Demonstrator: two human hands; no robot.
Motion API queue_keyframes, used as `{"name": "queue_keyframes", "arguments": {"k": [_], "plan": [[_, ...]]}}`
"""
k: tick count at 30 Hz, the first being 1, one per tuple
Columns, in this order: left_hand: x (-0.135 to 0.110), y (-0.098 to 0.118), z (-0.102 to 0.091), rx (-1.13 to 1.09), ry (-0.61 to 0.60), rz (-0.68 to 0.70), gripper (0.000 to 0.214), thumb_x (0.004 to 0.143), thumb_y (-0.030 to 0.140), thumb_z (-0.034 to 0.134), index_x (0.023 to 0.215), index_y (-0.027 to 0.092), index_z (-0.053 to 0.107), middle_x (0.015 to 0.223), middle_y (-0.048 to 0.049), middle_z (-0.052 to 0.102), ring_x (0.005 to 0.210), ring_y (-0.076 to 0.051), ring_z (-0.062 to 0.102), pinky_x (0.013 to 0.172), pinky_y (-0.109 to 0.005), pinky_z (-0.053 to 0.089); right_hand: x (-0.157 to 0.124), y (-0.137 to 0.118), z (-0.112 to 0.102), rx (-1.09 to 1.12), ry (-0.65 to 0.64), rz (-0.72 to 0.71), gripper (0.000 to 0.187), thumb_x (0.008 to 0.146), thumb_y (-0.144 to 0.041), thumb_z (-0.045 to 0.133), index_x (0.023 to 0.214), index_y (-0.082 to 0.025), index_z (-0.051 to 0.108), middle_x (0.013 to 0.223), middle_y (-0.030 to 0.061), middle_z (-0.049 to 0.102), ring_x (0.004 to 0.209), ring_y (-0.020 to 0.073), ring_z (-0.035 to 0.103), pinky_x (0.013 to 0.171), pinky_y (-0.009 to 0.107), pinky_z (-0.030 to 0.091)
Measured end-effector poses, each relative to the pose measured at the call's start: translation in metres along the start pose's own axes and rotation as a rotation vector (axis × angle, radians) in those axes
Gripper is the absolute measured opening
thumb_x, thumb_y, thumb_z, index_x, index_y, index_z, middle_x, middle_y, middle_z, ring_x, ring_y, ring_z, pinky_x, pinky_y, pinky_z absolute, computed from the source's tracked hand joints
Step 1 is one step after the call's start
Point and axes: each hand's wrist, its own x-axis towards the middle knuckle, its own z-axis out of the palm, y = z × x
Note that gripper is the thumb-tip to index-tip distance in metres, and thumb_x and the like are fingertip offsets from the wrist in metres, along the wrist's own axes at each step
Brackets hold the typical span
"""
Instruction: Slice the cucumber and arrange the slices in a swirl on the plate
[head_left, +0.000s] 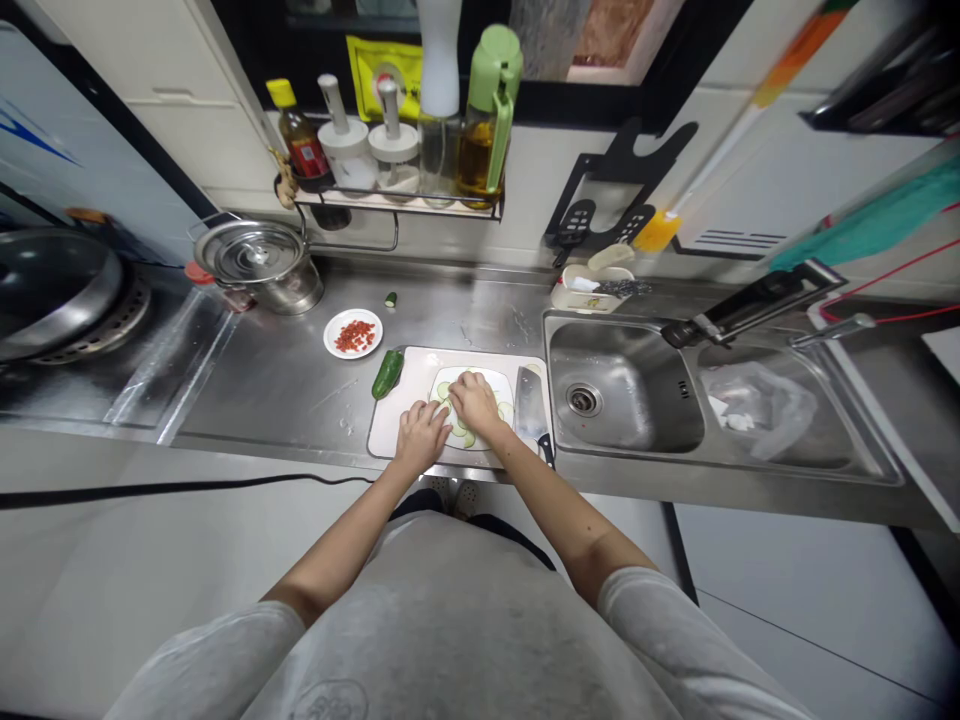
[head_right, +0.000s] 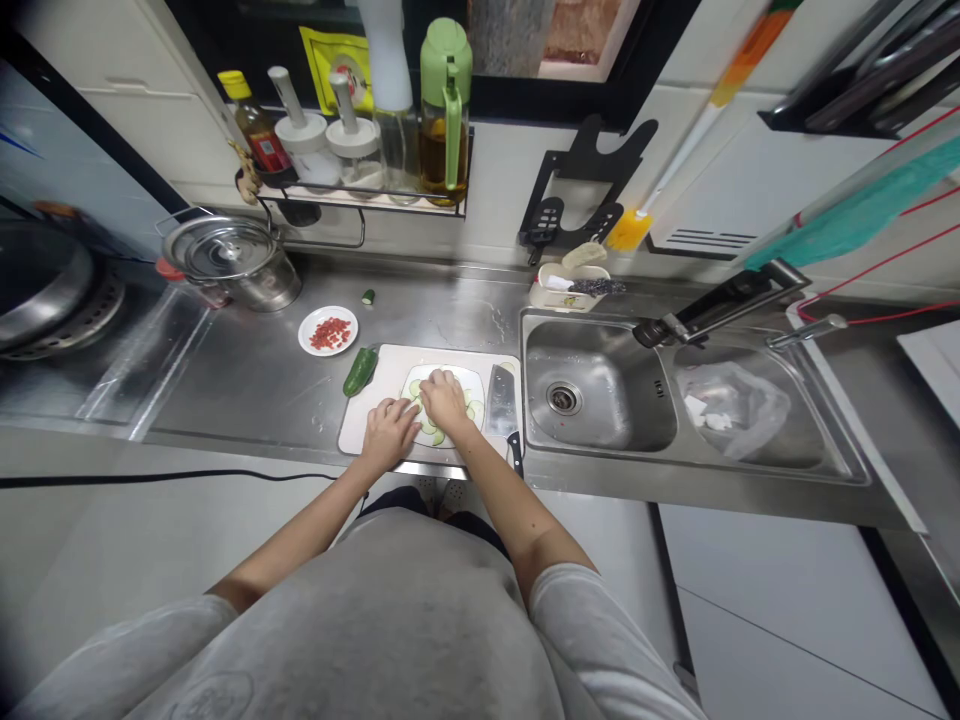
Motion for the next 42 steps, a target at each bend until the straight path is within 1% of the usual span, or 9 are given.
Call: {"name": "queue_keyframes", "arguments": {"k": [4, 7, 13, 21, 28, 35, 39, 42], "plan": [[0.001, 0.0, 0.002, 0.005, -0.007, -0.016, 0.037, 0.093, 0.042, 0.044, 0.122, 0.027, 0.061, 0.134, -0.0093, 0.055, 0.121, -0.031, 0.042, 0.091, -0.045, 0.036, 0.005, -0.001, 0.0, 0.0, -0.014, -0.042, 0.026, 0.095, -0.029, 0.046, 0.102, -0.023, 0.071, 0.108, 0.0095, 0.053, 0.1, 0.0236, 0.039, 0.085, 0.034, 0.033], [0.001, 0.0, 0.002, 0.0, -0.022, -0.015, 0.036, 0.093, 0.043, 0.045, 0.121, 0.027, 0.063, 0.135, -0.0097, 0.054, 0.122, -0.032, 0.042, 0.091, -0.046, 0.036, 0.004, -0.002, 0.0, -0.006, -0.023, -0.083, 0.029, 0.096, -0.028, 0.044, 0.105, -0.025, 0.071, 0.11, 0.0094, 0.053, 0.1, 0.0235, 0.038, 0.086, 0.034, 0.032], [0.002, -0.001, 0.002, -0.019, -0.048, -0.033, 0.036, 0.093, 0.041, 0.046, 0.121, 0.028, 0.063, 0.134, -0.0104, 0.055, 0.122, -0.032, 0.042, 0.091, -0.046, 0.035, 0.0, -0.002, -0.002, -0.029, -0.081, -0.088, 0.032, 0.095, -0.028, 0.044, 0.113, -0.026, 0.07, 0.113, 0.0098, 0.053, 0.102, 0.0248, 0.038, 0.085, 0.036, 0.032], [0.001, -0.001, 0.003, -0.023, -0.048, -0.029, 0.036, 0.093, 0.041, 0.044, 0.121, 0.029, 0.063, 0.132, -0.0095, 0.057, 0.123, -0.032, 0.042, 0.092, -0.047, 0.034, -0.002, 0.003, 0.0, -0.032, -0.064, -0.102, 0.032, 0.096, -0.026, 0.043, 0.113, -0.026, 0.07, 0.112, 0.01, 0.053, 0.101, 0.0242, 0.037, 0.085, 0.035, 0.031], [0.003, -0.001, 0.004, -0.021, -0.029, -0.013, 0.037, 0.094, 0.042, 0.042, 0.122, 0.029, 0.063, 0.133, -0.0086, 0.057, 0.122, -0.031, 0.043, 0.091, -0.046, 0.034, -0.003, 0.007, 0.002, -0.03, -0.06, -0.087, 0.031, 0.096, -0.027, 0.044, 0.112, -0.026, 0.07, 0.111, 0.0094, 0.053, 0.099, 0.0238, 0.037, 0.084, 0.035, 0.03], [0.003, -0.001, 0.002, -0.018, -0.023, -0.009, 0.036, 0.095, 0.042, 0.042, 0.121, 0.029, 0.063, 0.132, -0.0084, 0.058, 0.123, -0.03, 0.043, 0.092, -0.046, 0.034, -0.007, 0.007, -0.001, -0.039, -0.038, -0.068, 0.03, 0.097, -0.029, 0.043, 0.111, -0.026, 0.07, 0.114, 0.0091, 0.053, 0.101, 0.024, 0.038, 0.085, 0.035, 0.031], [0.004, -0.001, 0.002, -0.028, -0.024, -0.017, 0.036, 0.094, 0.042, 0.044, 0.122, 0.029, 0.063, 0.132, -0.0098, 0.057, 0.124, -0.03, 0.043, 0.092, -0.045, 0.034, -0.011, 0.007, -0.002, -0.016, -0.009, -0.013, 0.03, 0.097, -0.031, 0.042, 0.112, -0.024, 0.067, 0.115, 0.01, 0.053, 0.103, 0.0245, 0.038, 0.085, 0.035, 0.032], [0.003, 0.0, 0.004, -0.043, -0.01, 0.01, 0.036, 0.093, 0.041, 0.045, 0.121, 0.028, 0.063, 0.13, -0.0101, 0.059, 0.124, -0.03, 0.043, 0.093, -0.046, 0.034, -0.012, 0.007, -0.001, -0.018, -0.015, 0.042, 0.028, 0.096, -0.031, 0.044, 0.109, -0.021, 0.067, 0.116, 0.0108, 0.053, 0.104, 0.0253, 0.038, 0.085, 0.035, 0.033]]}}
